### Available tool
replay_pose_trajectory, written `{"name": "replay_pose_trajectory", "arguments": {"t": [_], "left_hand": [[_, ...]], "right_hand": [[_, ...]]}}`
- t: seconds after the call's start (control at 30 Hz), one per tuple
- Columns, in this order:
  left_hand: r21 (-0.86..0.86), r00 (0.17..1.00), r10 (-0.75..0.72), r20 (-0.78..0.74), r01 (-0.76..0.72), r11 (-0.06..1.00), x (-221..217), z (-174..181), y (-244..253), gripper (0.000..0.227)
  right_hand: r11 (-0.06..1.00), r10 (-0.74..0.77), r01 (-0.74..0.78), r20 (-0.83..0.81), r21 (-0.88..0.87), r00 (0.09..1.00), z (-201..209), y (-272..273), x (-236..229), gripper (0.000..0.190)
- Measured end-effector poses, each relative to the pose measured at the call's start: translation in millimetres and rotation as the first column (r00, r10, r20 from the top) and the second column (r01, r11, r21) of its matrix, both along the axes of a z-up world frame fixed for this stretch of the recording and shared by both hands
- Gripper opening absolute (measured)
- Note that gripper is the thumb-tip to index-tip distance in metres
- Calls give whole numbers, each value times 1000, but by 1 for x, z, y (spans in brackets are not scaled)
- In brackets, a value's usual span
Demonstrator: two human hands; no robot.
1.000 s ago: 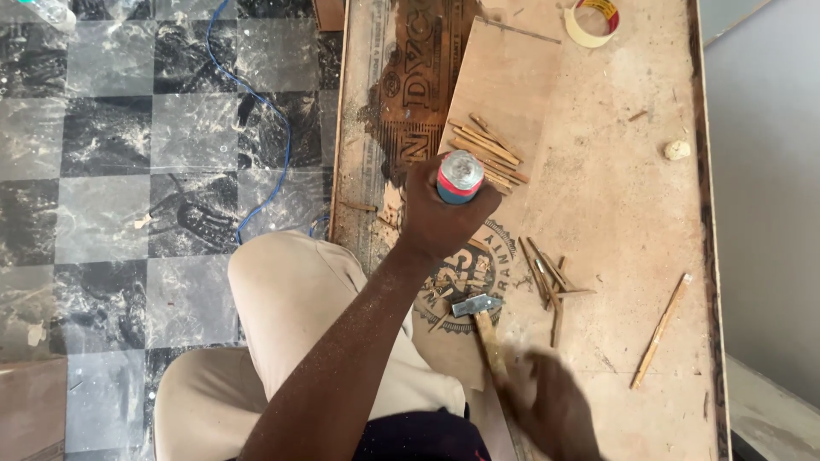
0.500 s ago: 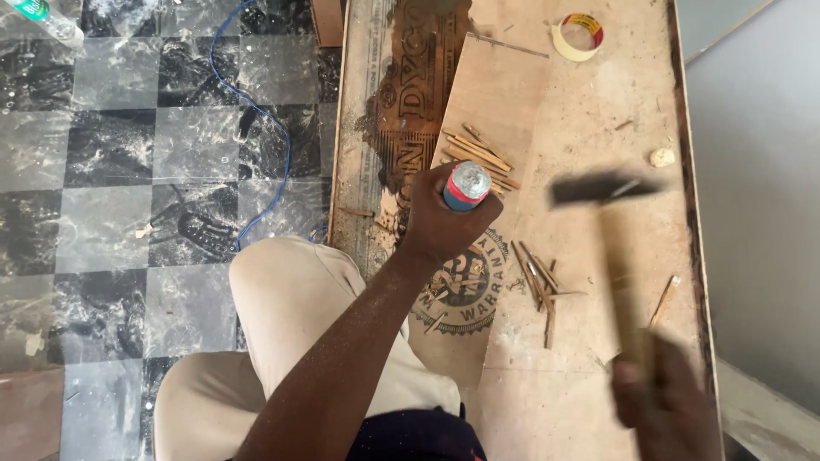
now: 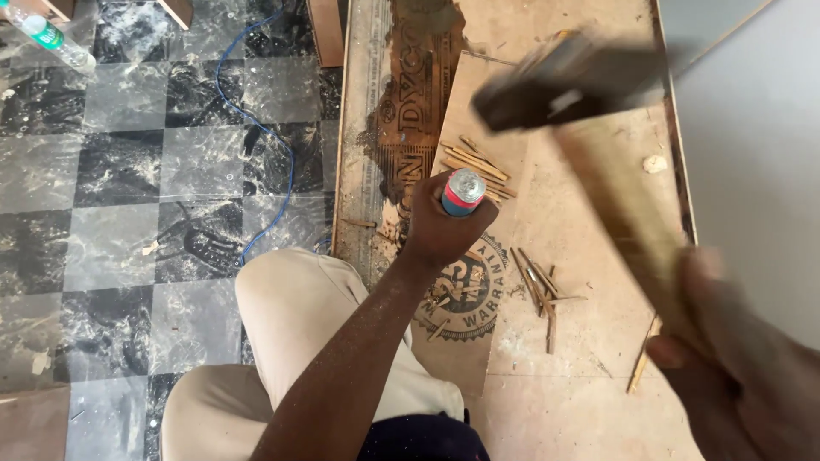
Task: The person sits at a workbench holding a cylindrical container in one hand and uses a chisel and hammer to split small wooden dowel sticks into shorter pieces, one at a time, placing the split pieces in a pile on the bench.
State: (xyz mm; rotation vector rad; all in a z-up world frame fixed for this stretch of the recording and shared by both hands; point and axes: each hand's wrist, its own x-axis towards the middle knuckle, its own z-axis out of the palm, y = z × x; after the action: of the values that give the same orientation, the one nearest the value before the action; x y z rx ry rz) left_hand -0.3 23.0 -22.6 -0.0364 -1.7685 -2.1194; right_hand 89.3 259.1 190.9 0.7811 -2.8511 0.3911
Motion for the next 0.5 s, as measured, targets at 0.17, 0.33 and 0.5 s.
{"name": "replay_pose_trajectory", "arguments": {"t": [0.17, 0.33, 0.5], "left_hand": [[-8, 996, -2, 92, 3, 1000, 5, 14, -4, 13], [17, 990, -21, 140, 19, 1000, 6, 10, -5, 11], [52, 986, -48, 157, 40, 998, 3, 6, -7, 16]], "right_hand": [[995, -84, 66, 275, 75, 958, -12, -1, -7, 73], [986, 6, -56, 300, 157, 954, 2, -9, 0, 82], [988, -34, 34, 1, -149, 999, 3, -10, 16, 53]]}}
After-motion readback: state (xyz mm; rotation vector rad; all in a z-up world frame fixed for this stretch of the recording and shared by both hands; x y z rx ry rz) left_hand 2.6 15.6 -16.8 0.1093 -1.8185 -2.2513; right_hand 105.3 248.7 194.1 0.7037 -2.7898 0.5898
